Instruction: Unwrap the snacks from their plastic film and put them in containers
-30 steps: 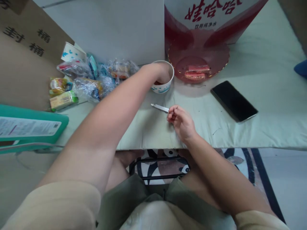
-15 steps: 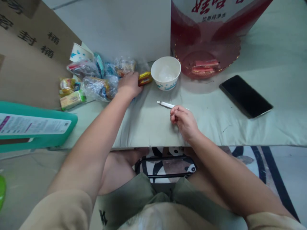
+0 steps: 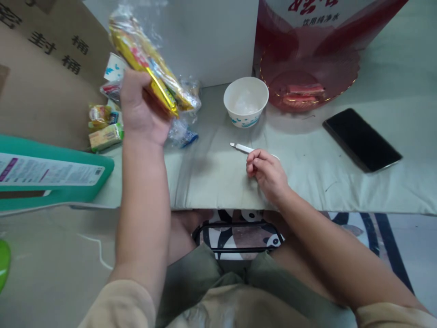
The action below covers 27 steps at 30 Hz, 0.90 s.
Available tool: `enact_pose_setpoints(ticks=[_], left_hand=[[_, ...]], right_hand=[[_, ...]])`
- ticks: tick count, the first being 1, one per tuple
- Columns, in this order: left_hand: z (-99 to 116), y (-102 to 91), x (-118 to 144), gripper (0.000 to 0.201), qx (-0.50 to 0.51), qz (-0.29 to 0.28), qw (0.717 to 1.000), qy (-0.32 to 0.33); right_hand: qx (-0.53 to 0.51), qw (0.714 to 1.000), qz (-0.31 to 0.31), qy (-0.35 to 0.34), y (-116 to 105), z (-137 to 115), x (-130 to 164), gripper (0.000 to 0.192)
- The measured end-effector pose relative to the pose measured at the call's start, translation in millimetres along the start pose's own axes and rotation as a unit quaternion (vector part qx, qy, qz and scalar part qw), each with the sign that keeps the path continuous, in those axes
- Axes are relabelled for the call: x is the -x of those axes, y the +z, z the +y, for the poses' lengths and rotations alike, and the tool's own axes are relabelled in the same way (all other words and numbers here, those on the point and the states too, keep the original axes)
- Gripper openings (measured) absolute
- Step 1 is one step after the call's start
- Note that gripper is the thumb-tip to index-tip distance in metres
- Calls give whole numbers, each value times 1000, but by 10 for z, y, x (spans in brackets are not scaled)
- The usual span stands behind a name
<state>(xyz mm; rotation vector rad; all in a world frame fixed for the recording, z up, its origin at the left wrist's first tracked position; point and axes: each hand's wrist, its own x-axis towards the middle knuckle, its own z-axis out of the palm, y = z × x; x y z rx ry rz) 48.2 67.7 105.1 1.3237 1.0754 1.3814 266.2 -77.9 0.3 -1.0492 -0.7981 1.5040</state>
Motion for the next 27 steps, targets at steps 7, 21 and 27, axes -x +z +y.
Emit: enact_pose_setpoints(ticks=[7, 21, 27], left_hand=[[-186, 165, 1322, 82, 35, -144, 945, -290], [-742, 375, 1389, 46, 380, -2, 831, -406], [-733, 297, 1354, 38, 396, -4, 785, -476]], right_hand=[[11, 996, -2, -85, -88, 63, -60, 39], [424, 798, -158, -399, -40, 247, 173, 55], [453, 762, -188, -422, -55, 301, 95, 58]])
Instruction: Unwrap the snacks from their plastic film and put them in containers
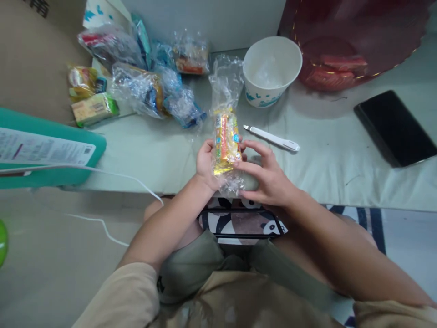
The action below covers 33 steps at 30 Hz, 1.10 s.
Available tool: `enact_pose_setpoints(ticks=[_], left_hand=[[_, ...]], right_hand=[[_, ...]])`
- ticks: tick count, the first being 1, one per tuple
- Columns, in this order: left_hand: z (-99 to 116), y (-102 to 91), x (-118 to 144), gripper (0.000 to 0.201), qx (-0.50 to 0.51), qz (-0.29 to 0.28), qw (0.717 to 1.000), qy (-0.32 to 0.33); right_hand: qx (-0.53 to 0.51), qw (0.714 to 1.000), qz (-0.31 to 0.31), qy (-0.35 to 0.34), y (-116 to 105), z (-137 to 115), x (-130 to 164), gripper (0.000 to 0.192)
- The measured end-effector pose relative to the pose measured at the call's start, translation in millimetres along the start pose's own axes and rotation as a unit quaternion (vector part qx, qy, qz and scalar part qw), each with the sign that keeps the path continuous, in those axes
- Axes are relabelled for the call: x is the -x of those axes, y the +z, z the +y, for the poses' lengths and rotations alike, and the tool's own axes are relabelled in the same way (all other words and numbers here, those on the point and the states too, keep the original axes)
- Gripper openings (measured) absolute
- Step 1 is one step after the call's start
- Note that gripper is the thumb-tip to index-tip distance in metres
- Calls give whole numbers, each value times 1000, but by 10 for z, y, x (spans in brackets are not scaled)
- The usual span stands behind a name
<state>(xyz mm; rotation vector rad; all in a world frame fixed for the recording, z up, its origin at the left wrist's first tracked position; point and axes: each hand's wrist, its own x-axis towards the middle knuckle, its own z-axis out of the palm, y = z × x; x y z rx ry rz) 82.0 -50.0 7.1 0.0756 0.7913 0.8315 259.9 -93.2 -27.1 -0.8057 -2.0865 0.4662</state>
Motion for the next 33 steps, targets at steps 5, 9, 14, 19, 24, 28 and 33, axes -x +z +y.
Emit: enact_pose_setpoints(ticks=[5, 9, 14, 19, 24, 28, 33], left_hand=[[-52, 66, -16, 38, -34, -3, 997, -69], [-160, 123, -23, 34, -68, -26, 997, -17], [-202, 56, 64, 58, -147, -119, 980, 67], [-145, -58, 105, 127, -316, -240, 917, 30], [-143, -163, 12, 129, -395, -205, 893, 70], [-116, -219, -43, 117, -364, -197, 905, 98], [-98, -149, -10, 104, -364, -233, 901, 25]], right_hand=[[18, 999, 33, 14, -60, -44, -20, 35], [-23, 996, 77, 37, -64, -107, -35, 9], [-55, 981, 143, 117, -61, -148, -34, 11], [-134, 958, 171, 185, -107, -171, -71, 23], [-114, 986, 94, 83, -226, -158, -84, 9], [-168, 961, 144, 166, -302, 4, 13, 17], [-244, 908, 193, 279, -324, 349, 50, 72]])
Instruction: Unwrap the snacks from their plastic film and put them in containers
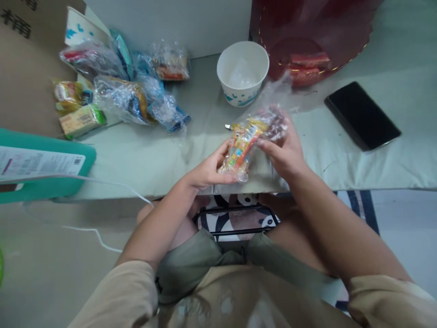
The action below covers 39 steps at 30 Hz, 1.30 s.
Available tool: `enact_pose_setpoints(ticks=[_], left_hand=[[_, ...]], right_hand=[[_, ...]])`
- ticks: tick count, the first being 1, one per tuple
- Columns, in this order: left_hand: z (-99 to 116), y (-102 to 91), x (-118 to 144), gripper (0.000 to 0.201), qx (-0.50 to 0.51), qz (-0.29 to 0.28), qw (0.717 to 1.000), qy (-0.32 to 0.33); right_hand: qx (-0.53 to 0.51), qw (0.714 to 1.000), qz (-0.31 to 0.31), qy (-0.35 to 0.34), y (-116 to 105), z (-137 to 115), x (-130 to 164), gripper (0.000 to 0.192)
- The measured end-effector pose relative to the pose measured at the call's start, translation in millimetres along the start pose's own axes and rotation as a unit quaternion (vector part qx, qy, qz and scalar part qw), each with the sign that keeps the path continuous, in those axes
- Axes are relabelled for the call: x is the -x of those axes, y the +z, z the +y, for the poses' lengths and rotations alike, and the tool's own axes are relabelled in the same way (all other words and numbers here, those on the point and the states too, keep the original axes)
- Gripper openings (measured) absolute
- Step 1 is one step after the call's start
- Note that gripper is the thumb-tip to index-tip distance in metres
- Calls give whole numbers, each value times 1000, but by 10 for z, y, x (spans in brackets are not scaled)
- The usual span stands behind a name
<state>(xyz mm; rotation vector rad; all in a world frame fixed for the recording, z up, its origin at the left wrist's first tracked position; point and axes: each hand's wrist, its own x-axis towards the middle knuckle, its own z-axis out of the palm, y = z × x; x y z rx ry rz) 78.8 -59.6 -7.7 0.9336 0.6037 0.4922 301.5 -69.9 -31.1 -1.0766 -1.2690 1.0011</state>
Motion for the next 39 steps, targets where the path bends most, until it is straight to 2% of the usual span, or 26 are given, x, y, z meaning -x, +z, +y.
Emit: enact_pose_setpoints(ticks=[2, 4, 7, 9, 12, 17, 20, 22, 25, 27, 30, 33, 36, 39], left_hand=[[36, 59, 4, 108, -12, 10, 1000, -16], [62, 113, 9, 122, -18, 38, 999, -18], [68, 152, 19, 138, -38, 56, 998, -6], [52, 149, 19, 131, -65, 52, 996, 12], [15, 131, 7, 109, -94, 57, 993, 53], [-33, 107, -18, 92, -95, 98, 986, 100], [-36, 86, -37, 74, -122, 119, 972, 164], [-14, 76, -45, 61, -150, 149, 958, 196], [47, 79, -38, 52, -206, 227, 932, 192], [86, 87, -27, 48, -250, 270, 909, 196], [108, 82, -22, 47, -272, 313, 887, 203], [87, 44, -34, 49, -246, 334, 891, 184], [58, -8, -41, 53, -213, 335, 903, 161], [54, -50, -27, 56, -177, 301, 927, 137]], right_hand=[[-9, 998, -62, -3, -8, -5, -51, 75], [32, 994, -103, -33, 11, -75, -54, 61], [164, 977, -100, -89, 62, -211, 15, 35], [258, 957, -78, -105, 105, -268, 81, 27], [331, 933, -36, -139, 189, -285, 180, 32], [341, 915, 29, -213, 351, -244, 293, 42], [321, 917, 8, -236, 399, -237, 308, 44], [302, 926, -37, -225, 395, -247, 296, 45], [292, 930, -94, -204, 322, -276, 247, 44], [306, 927, -90, -197, 227, -286, 198, 41], [380, 912, -27, -150, 51, -237, 123, 40], [463, 884, -6, -71, -77, -118, 73, 43], [501, 864, -8, -46, -112, -46, 54, 26], [515, 857, 8, -16, -113, -113, 52, 17]])
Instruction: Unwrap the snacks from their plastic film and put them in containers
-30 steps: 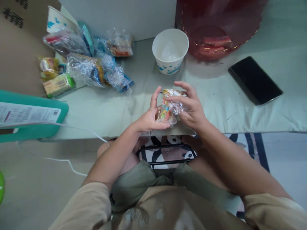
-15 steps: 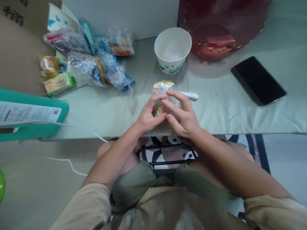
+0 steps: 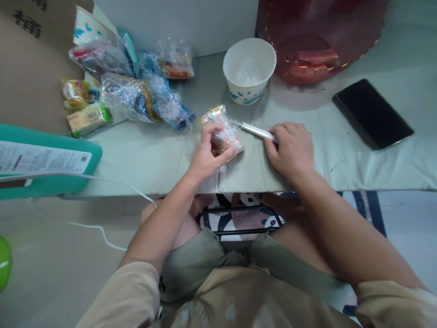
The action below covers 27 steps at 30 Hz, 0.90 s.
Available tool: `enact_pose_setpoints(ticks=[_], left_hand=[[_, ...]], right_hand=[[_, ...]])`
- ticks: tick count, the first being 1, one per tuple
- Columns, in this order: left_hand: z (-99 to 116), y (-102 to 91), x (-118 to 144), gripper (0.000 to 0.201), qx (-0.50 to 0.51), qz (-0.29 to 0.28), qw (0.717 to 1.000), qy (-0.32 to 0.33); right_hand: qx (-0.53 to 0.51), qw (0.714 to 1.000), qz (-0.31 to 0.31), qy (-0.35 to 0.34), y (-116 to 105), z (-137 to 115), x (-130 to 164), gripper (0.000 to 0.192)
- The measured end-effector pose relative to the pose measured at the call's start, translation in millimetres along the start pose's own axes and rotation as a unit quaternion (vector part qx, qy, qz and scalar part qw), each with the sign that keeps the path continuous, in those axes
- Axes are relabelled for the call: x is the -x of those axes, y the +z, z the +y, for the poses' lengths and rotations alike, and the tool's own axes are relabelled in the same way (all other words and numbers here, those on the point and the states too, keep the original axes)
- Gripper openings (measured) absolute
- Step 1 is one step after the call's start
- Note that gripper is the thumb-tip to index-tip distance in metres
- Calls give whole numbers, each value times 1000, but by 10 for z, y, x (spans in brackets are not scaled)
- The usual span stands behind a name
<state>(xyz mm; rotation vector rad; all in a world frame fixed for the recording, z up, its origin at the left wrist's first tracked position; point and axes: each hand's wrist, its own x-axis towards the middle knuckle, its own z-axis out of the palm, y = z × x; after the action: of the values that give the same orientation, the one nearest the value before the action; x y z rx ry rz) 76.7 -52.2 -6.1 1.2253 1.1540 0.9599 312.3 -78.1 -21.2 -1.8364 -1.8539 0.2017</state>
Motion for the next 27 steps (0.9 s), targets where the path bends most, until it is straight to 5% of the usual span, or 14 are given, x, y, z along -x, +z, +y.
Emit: enact_pose_setpoints(ticks=[5, 10, 14, 19, 23, 27], left_hand=[[7, -52, 8, 51, 68, -19, 996, -56], [-6, -16, 6, 41, 74, -19, 994, -76], [13, 12, -12, 41, 39, -5, 999, -24], [130, -92, -45, 50, 88, 98, 990, 55], [157, -115, -53, 64, 129, 123, 983, 51], [24, 87, 8, 102, 100, 59, 992, 46]], right_hand=[[-170, 975, -37, 140, -214, -98, 25, 30], [-394, 901, -121, 133, -247, -269, 70, 45], [-317, 932, -157, 77, -286, -367, 85, 40], [-272, 937, -216, 41, -428, -280, 90, 36], [-230, 961, -131, 85, -432, -106, 54, 35], [-56, 994, -38, 91, -278, 95, -30, 20]])
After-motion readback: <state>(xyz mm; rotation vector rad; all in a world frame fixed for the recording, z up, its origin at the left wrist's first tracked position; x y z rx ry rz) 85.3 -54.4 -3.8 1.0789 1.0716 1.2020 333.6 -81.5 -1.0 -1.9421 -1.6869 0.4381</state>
